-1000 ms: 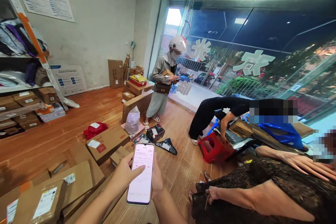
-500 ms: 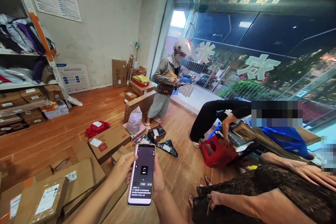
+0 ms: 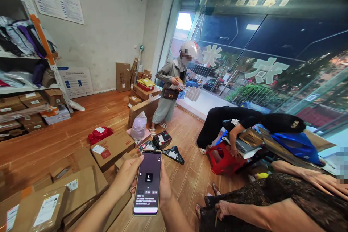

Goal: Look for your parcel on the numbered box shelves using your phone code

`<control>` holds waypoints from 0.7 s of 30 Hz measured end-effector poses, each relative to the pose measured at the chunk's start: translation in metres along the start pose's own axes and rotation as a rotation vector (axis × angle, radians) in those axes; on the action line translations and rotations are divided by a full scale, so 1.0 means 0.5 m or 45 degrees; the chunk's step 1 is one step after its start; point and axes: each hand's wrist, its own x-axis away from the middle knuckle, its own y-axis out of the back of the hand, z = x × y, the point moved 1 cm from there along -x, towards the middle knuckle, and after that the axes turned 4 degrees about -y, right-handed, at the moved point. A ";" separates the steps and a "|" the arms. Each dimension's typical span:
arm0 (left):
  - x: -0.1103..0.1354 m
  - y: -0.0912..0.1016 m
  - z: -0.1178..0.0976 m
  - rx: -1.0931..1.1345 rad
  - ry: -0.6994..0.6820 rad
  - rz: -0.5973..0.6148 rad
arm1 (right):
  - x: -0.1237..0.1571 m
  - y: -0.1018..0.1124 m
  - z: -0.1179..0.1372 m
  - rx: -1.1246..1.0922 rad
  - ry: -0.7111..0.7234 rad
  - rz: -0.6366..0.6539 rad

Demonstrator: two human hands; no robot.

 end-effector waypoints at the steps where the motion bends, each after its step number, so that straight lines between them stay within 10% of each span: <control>1: 0.000 -0.001 -0.001 -0.009 0.006 0.000 | 0.000 0.001 0.000 -0.010 -0.002 0.001; 21: -0.008 -0.006 0.005 0.080 0.004 -0.018 | -0.008 0.003 0.004 -0.057 0.105 0.101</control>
